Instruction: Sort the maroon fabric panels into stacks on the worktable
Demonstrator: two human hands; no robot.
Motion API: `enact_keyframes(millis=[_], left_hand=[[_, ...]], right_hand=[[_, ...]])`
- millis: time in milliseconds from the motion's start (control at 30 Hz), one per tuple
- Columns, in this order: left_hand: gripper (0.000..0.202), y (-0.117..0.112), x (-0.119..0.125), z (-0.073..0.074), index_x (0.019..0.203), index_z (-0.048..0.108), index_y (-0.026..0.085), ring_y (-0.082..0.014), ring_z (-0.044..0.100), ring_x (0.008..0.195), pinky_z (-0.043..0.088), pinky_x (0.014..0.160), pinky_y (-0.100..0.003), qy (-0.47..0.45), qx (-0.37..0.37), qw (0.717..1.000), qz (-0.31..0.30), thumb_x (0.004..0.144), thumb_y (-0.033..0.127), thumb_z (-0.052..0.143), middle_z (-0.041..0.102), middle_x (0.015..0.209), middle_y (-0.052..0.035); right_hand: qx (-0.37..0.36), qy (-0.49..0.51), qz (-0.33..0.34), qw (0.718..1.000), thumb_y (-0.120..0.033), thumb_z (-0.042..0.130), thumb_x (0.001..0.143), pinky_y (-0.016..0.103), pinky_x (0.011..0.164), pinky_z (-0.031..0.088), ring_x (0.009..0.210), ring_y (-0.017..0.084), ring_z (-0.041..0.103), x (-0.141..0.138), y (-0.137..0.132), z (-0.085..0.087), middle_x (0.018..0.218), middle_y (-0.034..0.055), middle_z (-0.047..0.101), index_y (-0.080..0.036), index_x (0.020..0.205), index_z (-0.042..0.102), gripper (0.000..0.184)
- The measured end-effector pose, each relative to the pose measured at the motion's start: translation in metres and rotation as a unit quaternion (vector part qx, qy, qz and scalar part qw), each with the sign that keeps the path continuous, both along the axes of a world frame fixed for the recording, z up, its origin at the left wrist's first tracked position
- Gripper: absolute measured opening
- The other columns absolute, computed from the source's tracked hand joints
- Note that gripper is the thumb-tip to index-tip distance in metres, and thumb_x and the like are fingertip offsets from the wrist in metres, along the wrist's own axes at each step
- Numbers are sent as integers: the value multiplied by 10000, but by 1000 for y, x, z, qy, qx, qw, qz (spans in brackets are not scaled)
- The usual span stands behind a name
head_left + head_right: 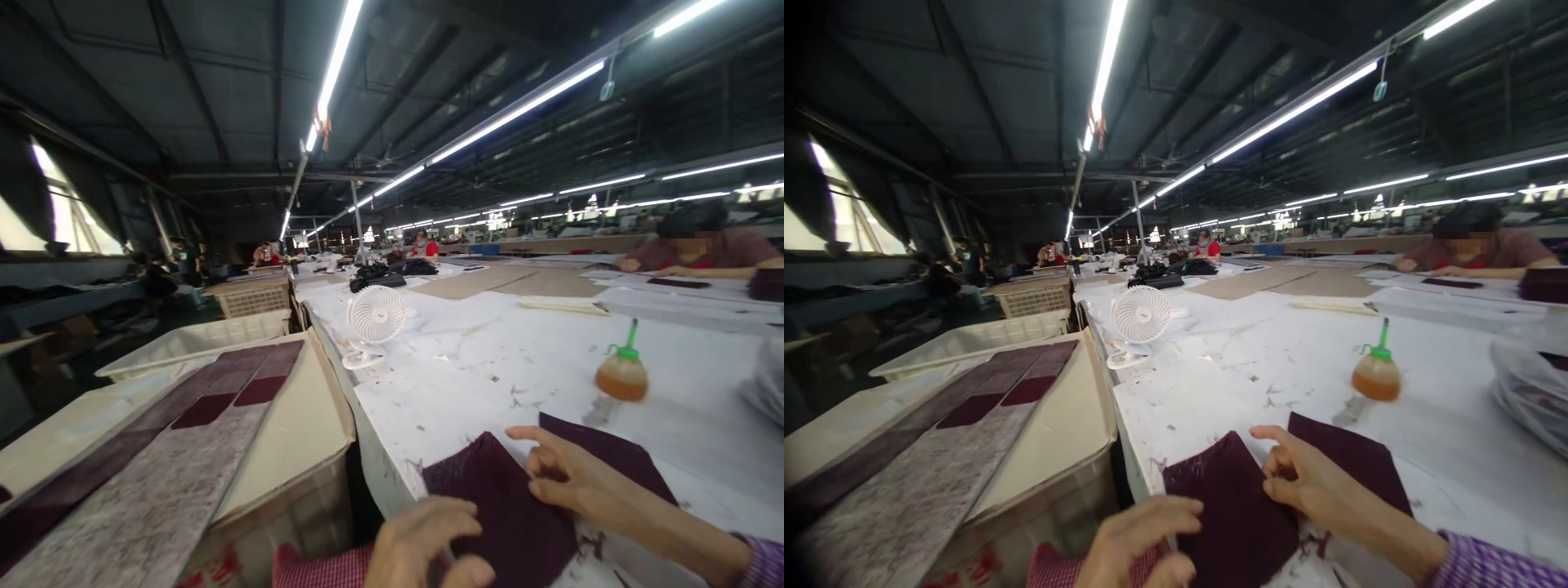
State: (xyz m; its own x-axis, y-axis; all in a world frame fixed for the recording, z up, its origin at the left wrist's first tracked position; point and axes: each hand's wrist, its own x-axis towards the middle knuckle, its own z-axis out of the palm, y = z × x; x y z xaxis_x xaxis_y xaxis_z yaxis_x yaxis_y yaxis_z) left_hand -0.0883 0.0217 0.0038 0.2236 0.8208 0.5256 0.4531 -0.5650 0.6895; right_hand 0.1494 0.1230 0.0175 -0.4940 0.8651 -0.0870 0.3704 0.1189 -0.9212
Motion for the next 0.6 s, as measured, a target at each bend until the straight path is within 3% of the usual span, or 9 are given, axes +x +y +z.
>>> enact_keyframes(millis=[100, 167, 267, 367, 500, 600], left_hand=[[234, 23, -12, 19, 963, 655, 236, -206, 625, 859, 537, 732, -354, 17, -17, 996, 88, 896, 357, 466, 681, 944, -66], [260, 46, -10, 23, 1031, 626, 198, -220, 587, 902, 509, 761, -375, 53, -12, 992, 111, 892, 347, 465, 654, 990, -83], [295, 77, 6, 18, 1057, 624, 165, -232, 546, 945, 461, 843, -411, 123, -22, 989, 80, 895, 340, 451, 639, 997, -88], [285, 96, 26, 12, 967, 669, 163, -236, 542, 907, 441, 834, -406, 184, -59, 980, 55, 892, 333, 453, 632, 900, -83], [168, 101, 47, 10, 867, 665, 176, -235, 533, 882, 438, 793, -384, 194, -77, 977, 42, 828, 283, 542, 623, 861, -70], [113, 100, 59, 10, 840, 634, 163, -234, 518, 902, 434, 816, -386, 214, -72, 974, 30, 802, 171, 527, 606, 879, -72]], right_hand=[[-2, 4, 1, 1000, -305, 598, 679, 226, 485, 323, 541, 95, 435, 5, -2, 0, 730, -34, 503, -193, 1214, 394, 584], [-6, 12, 12, 1000, -247, 589, 682, 211, 473, 321, 532, 84, 431, 5, -4, 1, 722, -45, 501, -182, 1211, 379, 573], [-22, 14, 12, 1000, -194, 566, 681, 198, 456, 316, 511, 71, 416, 4, -9, 7, 708, -58, 492, -167, 1203, 367, 559], [-35, 8, -1, 999, -188, 554, 676, 197, 446, 315, 490, 62, 398, 4, -13, 12, 709, -62, 478, -159, 1201, 354, 562], [-30, -13, 10, 999, -211, 560, 694, 204, 459, 345, 512, 73, 430, 13, -17, 16, 733, -51, 488, -168, 1209, 354, 557], [1, -85, 52, 995, -211, 536, 742, 207, 464, 370, 511, 82, 478, 22, -17, 24, 750, -34, 534, -170, 1220, 377, 505]])
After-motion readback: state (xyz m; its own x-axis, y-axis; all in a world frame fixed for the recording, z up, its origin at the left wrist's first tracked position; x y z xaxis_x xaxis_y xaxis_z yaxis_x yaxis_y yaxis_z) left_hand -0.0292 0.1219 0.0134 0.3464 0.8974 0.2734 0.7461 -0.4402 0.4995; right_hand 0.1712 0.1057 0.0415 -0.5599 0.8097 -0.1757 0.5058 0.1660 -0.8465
